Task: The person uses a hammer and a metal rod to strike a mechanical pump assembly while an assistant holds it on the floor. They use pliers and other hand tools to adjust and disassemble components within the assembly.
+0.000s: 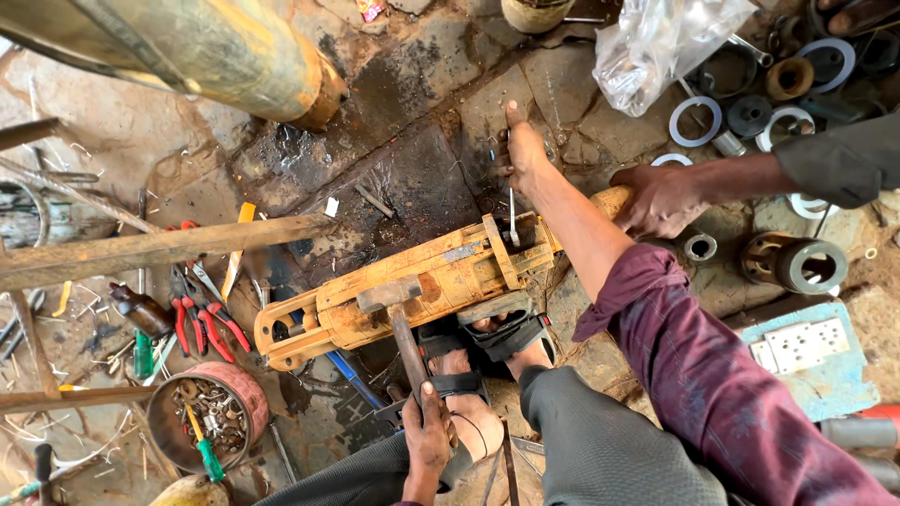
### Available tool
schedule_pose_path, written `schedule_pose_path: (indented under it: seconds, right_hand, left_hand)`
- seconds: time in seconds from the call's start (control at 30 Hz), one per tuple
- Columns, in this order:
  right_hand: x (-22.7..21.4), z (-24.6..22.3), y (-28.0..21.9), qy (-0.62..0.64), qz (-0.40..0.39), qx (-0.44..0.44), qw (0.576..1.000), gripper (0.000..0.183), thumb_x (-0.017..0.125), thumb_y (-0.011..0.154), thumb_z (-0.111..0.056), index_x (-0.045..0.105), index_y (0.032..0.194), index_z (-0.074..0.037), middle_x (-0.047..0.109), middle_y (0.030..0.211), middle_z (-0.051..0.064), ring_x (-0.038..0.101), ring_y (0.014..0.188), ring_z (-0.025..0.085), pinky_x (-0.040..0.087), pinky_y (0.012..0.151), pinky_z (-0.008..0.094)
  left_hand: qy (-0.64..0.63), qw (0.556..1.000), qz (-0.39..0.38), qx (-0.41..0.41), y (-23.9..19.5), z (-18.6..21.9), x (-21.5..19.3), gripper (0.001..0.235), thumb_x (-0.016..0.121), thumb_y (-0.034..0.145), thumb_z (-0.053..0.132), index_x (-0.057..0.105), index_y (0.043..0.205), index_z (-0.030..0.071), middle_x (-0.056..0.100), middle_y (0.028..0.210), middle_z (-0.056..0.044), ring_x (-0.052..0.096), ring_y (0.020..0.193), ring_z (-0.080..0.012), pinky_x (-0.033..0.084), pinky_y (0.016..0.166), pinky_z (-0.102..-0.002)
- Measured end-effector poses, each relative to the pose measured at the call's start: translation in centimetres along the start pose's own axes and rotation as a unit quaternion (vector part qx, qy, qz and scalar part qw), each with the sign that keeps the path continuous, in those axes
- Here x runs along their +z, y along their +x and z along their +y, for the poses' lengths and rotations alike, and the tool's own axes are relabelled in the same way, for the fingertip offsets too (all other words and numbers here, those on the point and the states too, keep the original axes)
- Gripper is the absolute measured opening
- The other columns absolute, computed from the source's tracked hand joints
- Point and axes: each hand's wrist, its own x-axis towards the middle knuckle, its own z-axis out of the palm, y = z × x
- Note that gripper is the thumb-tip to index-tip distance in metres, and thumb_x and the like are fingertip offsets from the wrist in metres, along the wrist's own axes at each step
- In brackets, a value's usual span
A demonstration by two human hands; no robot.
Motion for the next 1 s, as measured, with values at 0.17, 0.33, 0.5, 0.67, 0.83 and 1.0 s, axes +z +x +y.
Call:
schedule_pose_path:
  seconds: [0.17, 0.33, 0.5, 0.67, 0.83, 1.0]
  right_hand:
    - [-0.7, -0.9, -1.2, 0.036, 0.026, -0.036, 0.998, 0.054, 0.048, 0.100, -0.065, 0.047, 0.077, -0.017, 0.035, 0.058, -0.004, 0.027, 0.044, 0.011, 0.021, 0.040, 0.029]
    - [0.7, -0.1, -1.7, 0.005, 0.029, -0.039, 0.999, 0.055, 0.048, 0.102, -0.066, 0.044, 0.076, -0.017, 0.035, 0.055, -0.005, 0.028, 0.045, 0.011, 0.024, 0.041, 0.030]
    - [-0.4, 0.9, 0.1, -0.042, 0.066, -0.065, 0.995, 0.060, 0.041, 0.100, -0.066, 0.046, 0.071, -0.014, 0.034, 0.048, 0.001, 0.031, 0.039, 0.017, 0.024, 0.039, 0.035]
    - [-2.3, 3.3, 2.0, 0.022, 0.036, -0.049, 0.998, 0.057, 0.047, 0.103, -0.064, 0.047, 0.074, -0.015, 0.037, 0.053, 0.000, 0.031, 0.042, 0.016, 0.026, 0.043, 0.034]
    - [-0.8, 2.4, 2.3, 0.008, 0.055, -0.026, 0.998, 0.053, 0.046, 0.097, -0.062, 0.056, 0.077, -0.014, 0.037, 0.051, 0.001, 0.030, 0.040, 0.016, 0.024, 0.041, 0.034]
    - [0.0, 2.3, 1.3, 0.000, -0.021, -0.022, 1.000, 0.056, 0.052, 0.102, -0.064, 0.046, 0.080, -0.013, 0.040, 0.060, -0.002, 0.032, 0.047, 0.011, 0.025, 0.042, 0.029]
  left_hand:
    - [0.007, 1.000, -0.003, 0.009, 0.5, -0.7, -0.3, 0.041, 0.050, 0.103, 0.043, 0.045, 0.081, 0.009, 0.038, 0.054, -0.001, 0.033, 0.038, -0.0108, 0.032, 0.034, -0.033]
    - [0.015, 0.999, -0.021, 0.039, 0.4, -0.9, -0.8, 0.040, 0.049, 0.103, 0.043, 0.045, 0.080, 0.010, 0.037, 0.053, 0.000, 0.032, 0.038, -0.0107, 0.031, 0.033, -0.035]
    - [0.024, 1.000, 0.003, 0.011, 0.5, -0.5, -0.4, 0.040, 0.050, 0.103, 0.043, 0.044, 0.079, 0.010, 0.035, 0.053, 0.000, 0.032, 0.038, -0.0121, 0.032, 0.034, -0.036]
    - [-0.007, 1.000, 0.008, 0.014, -0.4, -1.3, -0.7, 0.038, 0.051, 0.102, 0.041, 0.046, 0.080, 0.011, 0.037, 0.053, -0.001, 0.032, 0.038, -0.0120, 0.030, 0.035, -0.035]
    - [-0.034, 0.999, 0.014, 0.007, 0.7, -1.5, -0.4, 0.037, 0.052, 0.102, 0.040, 0.045, 0.081, 0.011, 0.037, 0.054, 0.000, 0.032, 0.038, -0.0114, 0.029, 0.034, -0.034]
    - [0.009, 0.999, -0.003, 0.035, 0.8, -1.8, -0.9, 0.040, 0.050, 0.103, 0.043, 0.045, 0.080, 0.010, 0.036, 0.053, 0.000, 0.031, 0.038, -0.0107, 0.031, 0.034, -0.035]
